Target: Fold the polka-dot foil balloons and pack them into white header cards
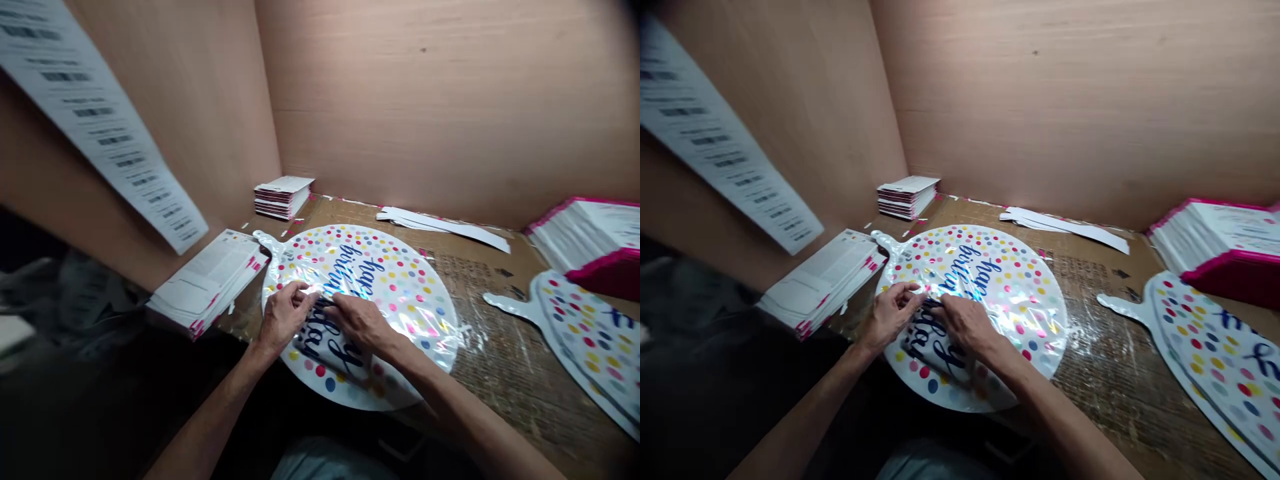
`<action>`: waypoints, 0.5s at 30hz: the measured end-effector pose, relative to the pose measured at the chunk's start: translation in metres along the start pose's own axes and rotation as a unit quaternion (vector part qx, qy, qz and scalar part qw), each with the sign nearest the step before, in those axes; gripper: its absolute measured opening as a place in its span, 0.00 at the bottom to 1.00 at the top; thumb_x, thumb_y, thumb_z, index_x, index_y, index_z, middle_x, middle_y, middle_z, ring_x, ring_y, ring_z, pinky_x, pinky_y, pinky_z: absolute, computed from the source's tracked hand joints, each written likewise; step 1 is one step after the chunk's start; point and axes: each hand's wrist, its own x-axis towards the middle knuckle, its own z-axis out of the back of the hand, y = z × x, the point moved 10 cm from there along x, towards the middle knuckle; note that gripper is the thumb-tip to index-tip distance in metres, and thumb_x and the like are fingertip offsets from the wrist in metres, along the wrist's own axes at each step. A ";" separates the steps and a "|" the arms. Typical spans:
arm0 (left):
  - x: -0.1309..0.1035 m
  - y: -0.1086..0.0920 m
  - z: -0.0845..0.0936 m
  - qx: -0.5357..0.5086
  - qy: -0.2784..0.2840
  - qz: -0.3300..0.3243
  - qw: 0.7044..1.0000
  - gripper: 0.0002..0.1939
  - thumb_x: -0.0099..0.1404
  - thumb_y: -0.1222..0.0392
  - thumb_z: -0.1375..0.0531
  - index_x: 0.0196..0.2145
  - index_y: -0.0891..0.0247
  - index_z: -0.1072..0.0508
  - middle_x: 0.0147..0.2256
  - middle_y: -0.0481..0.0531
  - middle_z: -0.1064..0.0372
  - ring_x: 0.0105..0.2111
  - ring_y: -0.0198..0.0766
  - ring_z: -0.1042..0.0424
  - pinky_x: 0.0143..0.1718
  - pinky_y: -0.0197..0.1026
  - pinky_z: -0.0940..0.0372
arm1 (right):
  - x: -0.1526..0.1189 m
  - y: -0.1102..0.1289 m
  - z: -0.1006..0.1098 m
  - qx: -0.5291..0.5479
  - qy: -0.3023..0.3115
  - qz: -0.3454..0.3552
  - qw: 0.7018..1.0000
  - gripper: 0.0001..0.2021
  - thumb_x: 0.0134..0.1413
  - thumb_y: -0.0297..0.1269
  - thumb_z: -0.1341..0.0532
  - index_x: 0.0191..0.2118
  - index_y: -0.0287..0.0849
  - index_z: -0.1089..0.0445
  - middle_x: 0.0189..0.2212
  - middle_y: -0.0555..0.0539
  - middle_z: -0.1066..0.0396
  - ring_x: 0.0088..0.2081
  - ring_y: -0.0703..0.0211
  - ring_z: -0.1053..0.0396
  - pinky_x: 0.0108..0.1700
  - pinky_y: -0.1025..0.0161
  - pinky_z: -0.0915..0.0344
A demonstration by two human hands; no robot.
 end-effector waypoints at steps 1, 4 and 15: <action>-0.002 0.007 0.024 0.062 -0.040 -0.007 0.997 0.17 0.65 0.48 0.42 0.43 0.63 0.26 0.33 0.53 0.23 0.34 0.42 0.24 0.37 0.40 0.32 | -0.003 -0.002 0.000 -0.004 -0.002 0.007 1.000 0.11 0.67 0.41 0.49 0.34 0.45 0.36 0.27 0.50 0.31 0.28 0.60 0.38 0.29 0.64 0.49; -0.005 0.024 0.093 0.329 -0.147 0.003 0.933 0.17 0.69 0.52 0.46 0.47 0.66 0.28 0.46 0.64 0.26 0.48 0.52 0.28 0.49 0.48 0.35 | -0.013 -0.021 0.005 0.019 -0.019 0.008 1.000 0.12 0.67 0.43 0.51 0.33 0.46 0.38 0.26 0.50 0.33 0.27 0.59 0.37 0.30 0.64 0.48; 0.034 0.061 0.108 0.517 0.112 0.059 0.847 0.18 0.68 0.61 0.50 0.40 0.69 0.21 0.40 0.68 0.24 0.45 0.54 0.25 0.44 0.47 0.34 | -0.036 -0.056 0.002 0.136 -0.056 -0.007 0.989 0.19 0.66 0.52 0.54 0.29 0.46 0.42 0.25 0.51 0.34 0.27 0.58 0.38 0.31 0.63 0.45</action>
